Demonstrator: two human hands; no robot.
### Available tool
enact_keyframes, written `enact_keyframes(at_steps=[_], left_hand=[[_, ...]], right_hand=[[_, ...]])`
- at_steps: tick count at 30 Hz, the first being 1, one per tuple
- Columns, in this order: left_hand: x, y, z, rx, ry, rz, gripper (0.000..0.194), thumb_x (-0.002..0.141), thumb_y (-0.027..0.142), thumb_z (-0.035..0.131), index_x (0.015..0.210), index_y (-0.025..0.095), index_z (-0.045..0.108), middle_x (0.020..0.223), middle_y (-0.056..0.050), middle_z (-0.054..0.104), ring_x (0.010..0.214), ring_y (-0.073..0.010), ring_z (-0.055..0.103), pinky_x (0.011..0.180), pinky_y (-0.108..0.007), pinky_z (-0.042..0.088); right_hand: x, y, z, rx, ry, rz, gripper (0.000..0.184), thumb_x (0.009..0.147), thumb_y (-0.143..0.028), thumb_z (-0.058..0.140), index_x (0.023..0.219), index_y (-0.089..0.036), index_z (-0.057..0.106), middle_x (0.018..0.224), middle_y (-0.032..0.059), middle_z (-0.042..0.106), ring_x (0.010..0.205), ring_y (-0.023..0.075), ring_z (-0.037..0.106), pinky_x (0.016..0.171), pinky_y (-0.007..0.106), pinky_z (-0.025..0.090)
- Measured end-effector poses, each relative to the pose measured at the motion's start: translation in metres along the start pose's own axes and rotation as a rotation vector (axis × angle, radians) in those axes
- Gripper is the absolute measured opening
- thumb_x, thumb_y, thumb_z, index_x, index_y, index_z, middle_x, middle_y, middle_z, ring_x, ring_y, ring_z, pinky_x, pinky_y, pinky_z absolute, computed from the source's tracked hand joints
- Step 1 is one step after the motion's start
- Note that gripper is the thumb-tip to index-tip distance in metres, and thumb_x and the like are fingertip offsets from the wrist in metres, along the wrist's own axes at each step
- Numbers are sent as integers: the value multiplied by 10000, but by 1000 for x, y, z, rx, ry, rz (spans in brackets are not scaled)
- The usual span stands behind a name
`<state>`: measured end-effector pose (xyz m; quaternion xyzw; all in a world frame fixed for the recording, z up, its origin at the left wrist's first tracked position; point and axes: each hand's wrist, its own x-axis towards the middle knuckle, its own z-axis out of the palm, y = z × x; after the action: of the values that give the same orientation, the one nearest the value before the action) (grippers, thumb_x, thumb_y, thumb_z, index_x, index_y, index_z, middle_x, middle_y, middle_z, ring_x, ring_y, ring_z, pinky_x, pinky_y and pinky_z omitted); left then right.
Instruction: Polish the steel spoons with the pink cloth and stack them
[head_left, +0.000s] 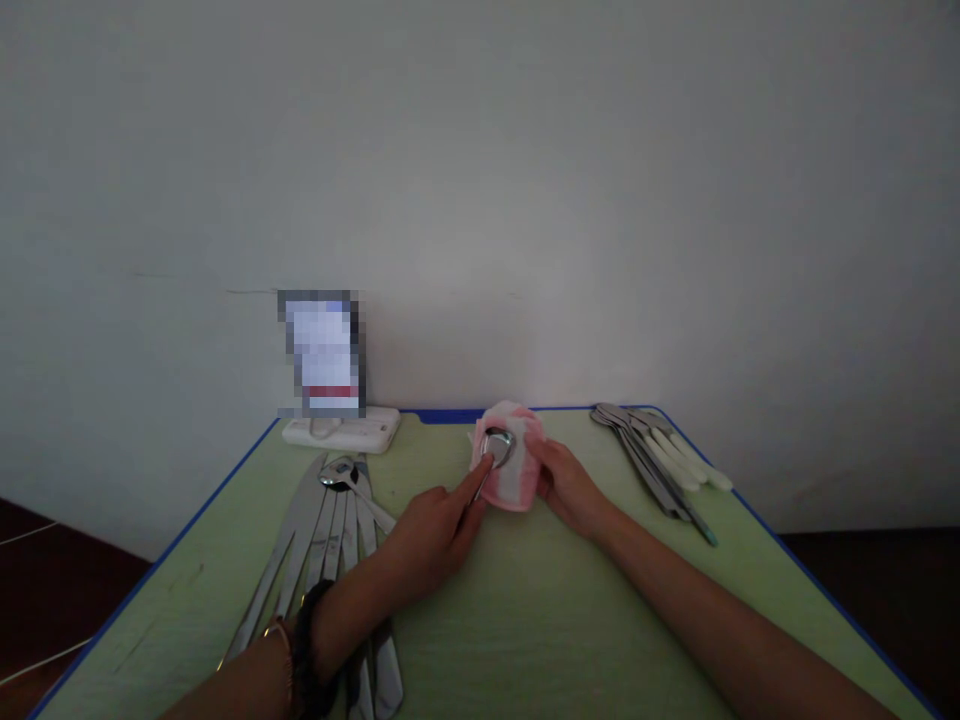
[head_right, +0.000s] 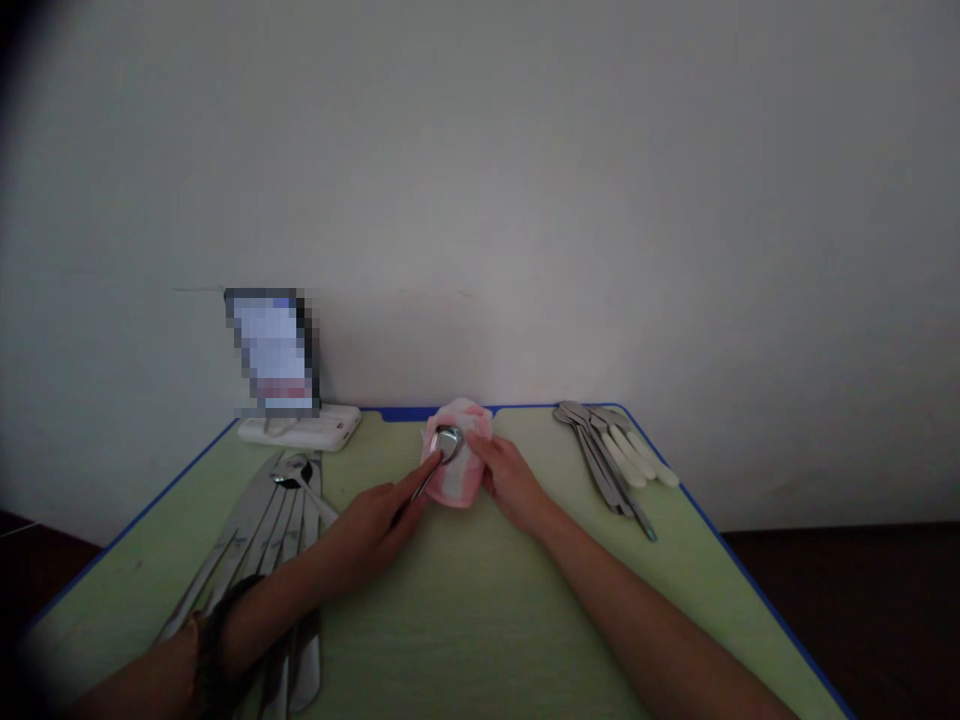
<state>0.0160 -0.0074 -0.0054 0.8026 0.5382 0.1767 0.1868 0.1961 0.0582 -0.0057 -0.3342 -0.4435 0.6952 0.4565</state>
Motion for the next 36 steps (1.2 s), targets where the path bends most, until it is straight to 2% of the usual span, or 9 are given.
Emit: enact_keyframes(at_steps=[5,8,12,16,21,24,28,32,36], left_hand=[[0,3,0,139,-32,8,553,957,364,279,1464,149,228,778,-78,669,729,-222,632,693,-312,460],[0,7,-2,214,-31,12,549,957,358,285,1457,135,241,778,-84,672,723,-216,629,680,-304,457],[-3,18,-4,316,-31,35,542,943,313,311,1441,105,265,821,-113,691,738,-233,637,695,-330,466],[-4,26,-5,380,-66,62,564,914,261,339,1443,93,242,898,-146,706,785,-262,657,733,-377,479],[-1,30,-4,436,-74,73,596,911,261,322,1447,41,184,884,-171,712,765,-281,677,696,-383,489],[3,30,-5,476,-87,87,585,918,268,305,1435,14,201,855,-184,713,718,-286,686,673,-385,488],[11,24,-10,559,-92,117,574,934,313,294,1419,11,245,879,-191,710,735,-284,688,686,-382,487],[19,16,-16,583,-19,129,490,928,277,318,1375,74,332,998,-175,681,881,-284,659,750,-390,483],[26,14,-17,542,69,39,374,919,290,343,1220,101,460,1035,-158,639,942,-268,613,792,-376,481]], right_hand=[[3,8,-7,-275,-22,-34,276,725,-400,667,861,-160,685,768,20,696,721,173,610,738,313,478],[3,7,-8,-365,-41,-59,274,753,-403,626,852,-155,686,755,22,687,705,174,597,716,313,475],[2,6,-5,-482,24,-136,228,735,-359,629,818,-155,687,741,26,686,686,186,585,665,308,470],[3,5,-2,-535,97,-201,187,704,-300,631,820,-168,697,767,24,697,674,185,583,645,304,467],[4,4,-1,-565,160,-221,215,691,-323,634,817,-162,701,734,21,687,644,169,567,595,278,448],[5,5,-2,-573,184,-237,214,678,-341,640,769,-154,690,686,16,666,592,149,533,535,252,409],[13,6,-4,-601,204,-279,233,667,-358,627,763,-151,675,696,18,657,620,151,533,561,253,406],[27,6,-5,-719,286,-276,243,684,-371,582,725,-145,661,669,26,634,600,148,514,563,262,386],[39,7,-9,-798,332,-295,237,699,-375,561,728,-162,661,663,24,628,631,158,520,604,271,402]])
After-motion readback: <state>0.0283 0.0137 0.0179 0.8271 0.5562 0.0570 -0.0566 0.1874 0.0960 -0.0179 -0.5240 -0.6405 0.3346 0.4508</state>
